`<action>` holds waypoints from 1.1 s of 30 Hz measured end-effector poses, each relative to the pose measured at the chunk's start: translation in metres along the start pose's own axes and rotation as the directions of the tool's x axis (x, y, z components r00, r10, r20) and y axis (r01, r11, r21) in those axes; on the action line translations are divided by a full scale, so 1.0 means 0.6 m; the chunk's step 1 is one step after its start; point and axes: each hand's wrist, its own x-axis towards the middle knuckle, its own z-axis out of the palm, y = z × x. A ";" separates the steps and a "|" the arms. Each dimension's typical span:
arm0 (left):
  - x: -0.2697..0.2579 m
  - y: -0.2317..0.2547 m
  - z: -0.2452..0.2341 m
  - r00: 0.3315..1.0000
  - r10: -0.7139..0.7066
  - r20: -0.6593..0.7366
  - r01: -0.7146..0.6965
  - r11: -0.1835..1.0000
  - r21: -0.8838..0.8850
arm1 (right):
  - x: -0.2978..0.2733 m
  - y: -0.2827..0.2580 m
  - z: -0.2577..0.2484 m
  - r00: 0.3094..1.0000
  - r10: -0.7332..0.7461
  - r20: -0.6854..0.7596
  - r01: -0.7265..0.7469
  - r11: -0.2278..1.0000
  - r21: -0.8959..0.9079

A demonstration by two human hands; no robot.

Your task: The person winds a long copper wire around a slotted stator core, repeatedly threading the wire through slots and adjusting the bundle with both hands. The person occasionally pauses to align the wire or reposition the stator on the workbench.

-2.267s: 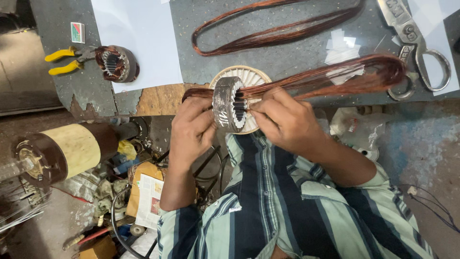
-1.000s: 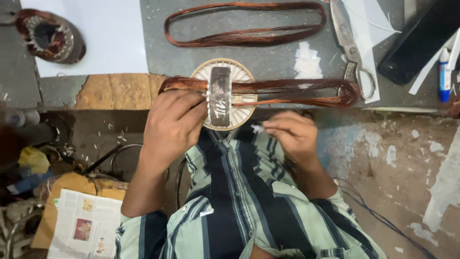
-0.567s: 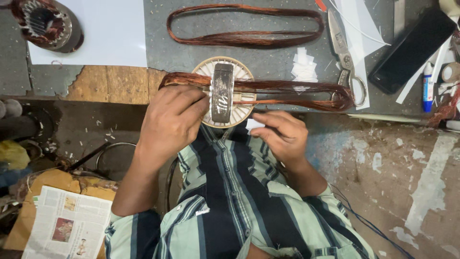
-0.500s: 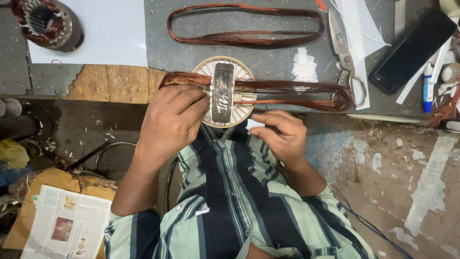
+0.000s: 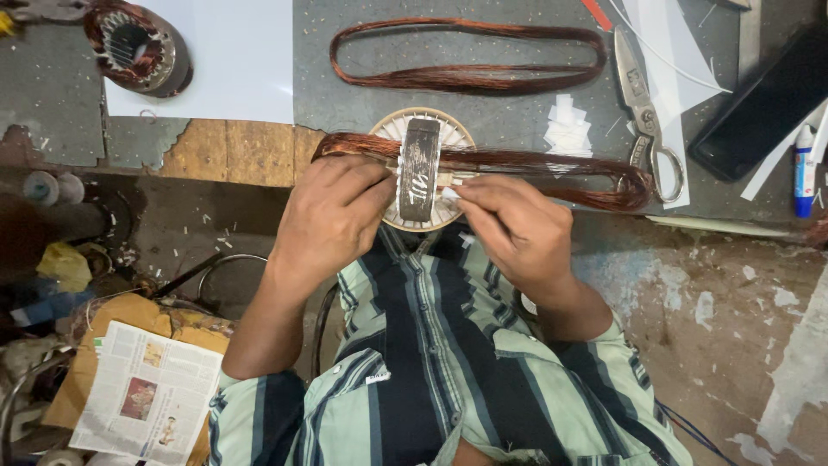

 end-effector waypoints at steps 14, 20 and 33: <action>-0.001 0.000 0.007 1.000 -0.001 -0.016 0.001 1.000 0.007 | 0.020 0.008 0.009 0.988 0.008 0.151 0.020 0.984 -0.177; -0.004 0.001 0.007 0.999 -0.014 -0.035 0.014 1.000 0.002 | 0.012 0.008 0.005 0.991 0.027 0.130 -0.013 0.994 -0.111; 0.000 -0.001 -0.084 0.980 0.077 -0.184 -0.091 0.994 -0.067 | 0.020 -0.002 -0.037 0.993 -0.114 0.011 0.111 0.936 -0.335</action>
